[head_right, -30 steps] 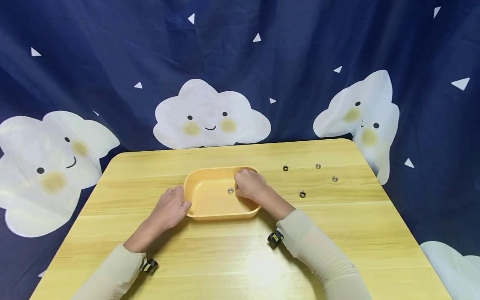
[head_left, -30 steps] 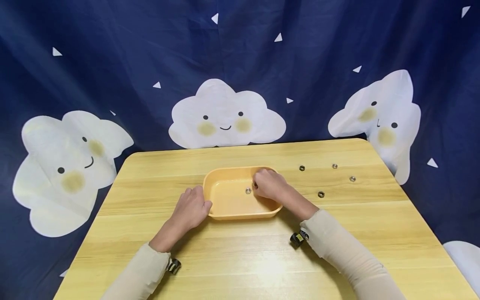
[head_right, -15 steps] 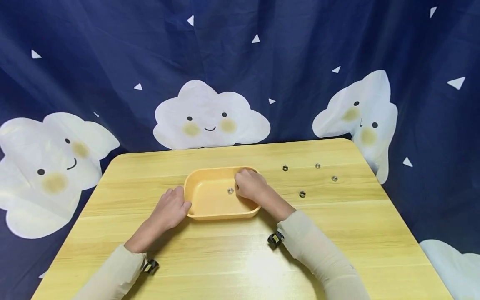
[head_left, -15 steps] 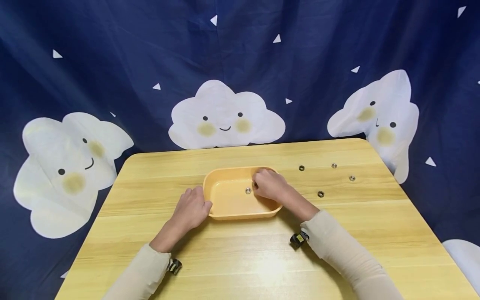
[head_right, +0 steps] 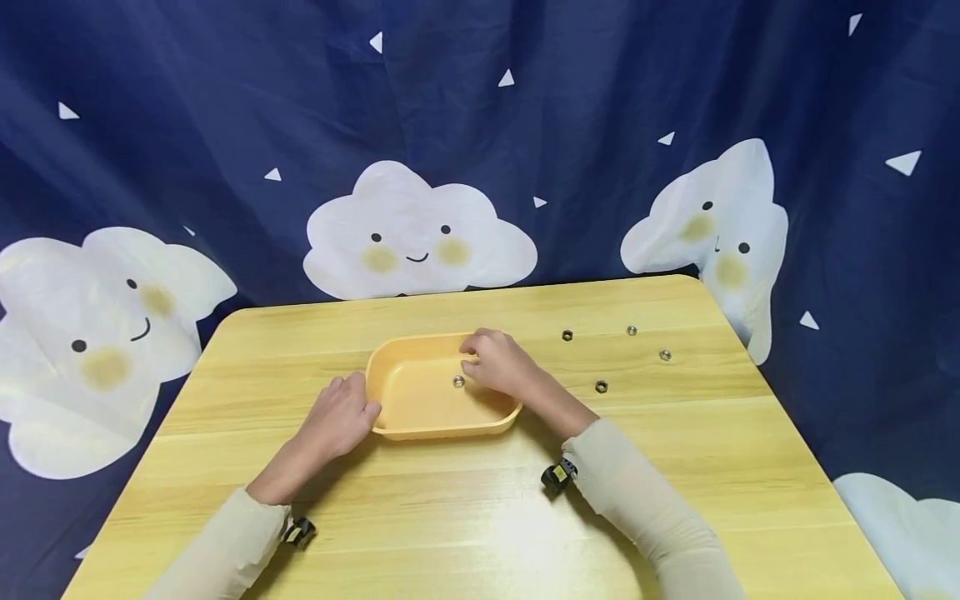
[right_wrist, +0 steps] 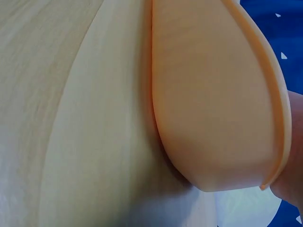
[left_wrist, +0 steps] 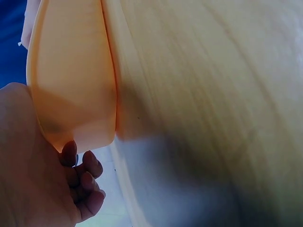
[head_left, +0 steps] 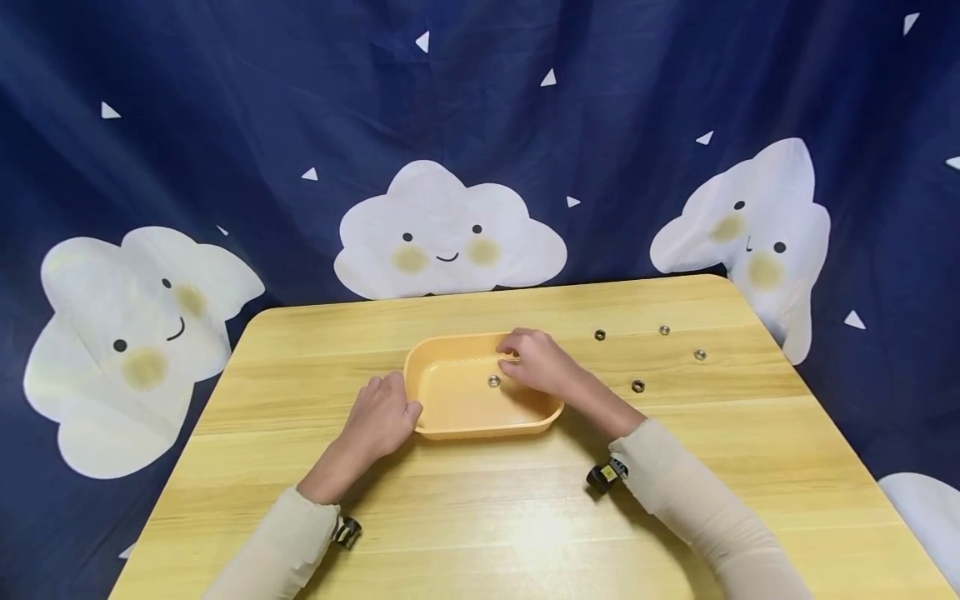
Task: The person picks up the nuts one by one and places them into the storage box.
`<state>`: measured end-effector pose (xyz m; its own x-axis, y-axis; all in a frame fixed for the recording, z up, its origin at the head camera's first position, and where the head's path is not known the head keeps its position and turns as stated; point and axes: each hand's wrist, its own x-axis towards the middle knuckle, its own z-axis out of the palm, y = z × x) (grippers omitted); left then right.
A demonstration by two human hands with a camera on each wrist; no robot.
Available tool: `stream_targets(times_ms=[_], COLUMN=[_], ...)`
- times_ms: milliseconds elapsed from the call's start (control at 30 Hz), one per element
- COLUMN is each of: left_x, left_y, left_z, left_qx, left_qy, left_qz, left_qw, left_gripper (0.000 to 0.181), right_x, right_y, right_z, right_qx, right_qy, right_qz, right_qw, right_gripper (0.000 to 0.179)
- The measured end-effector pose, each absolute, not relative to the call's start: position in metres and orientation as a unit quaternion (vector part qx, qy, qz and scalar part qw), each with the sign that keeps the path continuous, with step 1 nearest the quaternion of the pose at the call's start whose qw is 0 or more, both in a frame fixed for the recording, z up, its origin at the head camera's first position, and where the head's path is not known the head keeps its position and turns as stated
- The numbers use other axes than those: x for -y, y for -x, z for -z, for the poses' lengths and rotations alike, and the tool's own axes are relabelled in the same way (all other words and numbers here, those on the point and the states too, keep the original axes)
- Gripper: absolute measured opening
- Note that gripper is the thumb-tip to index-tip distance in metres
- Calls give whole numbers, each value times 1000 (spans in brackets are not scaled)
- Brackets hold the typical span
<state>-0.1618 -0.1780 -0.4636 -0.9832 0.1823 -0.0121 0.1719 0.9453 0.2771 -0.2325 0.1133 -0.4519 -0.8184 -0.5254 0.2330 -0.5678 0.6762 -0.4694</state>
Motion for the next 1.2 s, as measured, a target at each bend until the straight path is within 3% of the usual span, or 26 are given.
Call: stream_targets(times_ms=[1200], left_x=[179], left_y=[162], left_z=[465], left_qx=[-985], left_qy=[-88], left_qz=[-145], left_qw=[23], left_gripper=[20], right_x=[-178], right_y=[235], right_z=[440], right_qx=[885], right_qy=[-228], right_qz=[-395], right_qw=[97], right_gripper=[25])
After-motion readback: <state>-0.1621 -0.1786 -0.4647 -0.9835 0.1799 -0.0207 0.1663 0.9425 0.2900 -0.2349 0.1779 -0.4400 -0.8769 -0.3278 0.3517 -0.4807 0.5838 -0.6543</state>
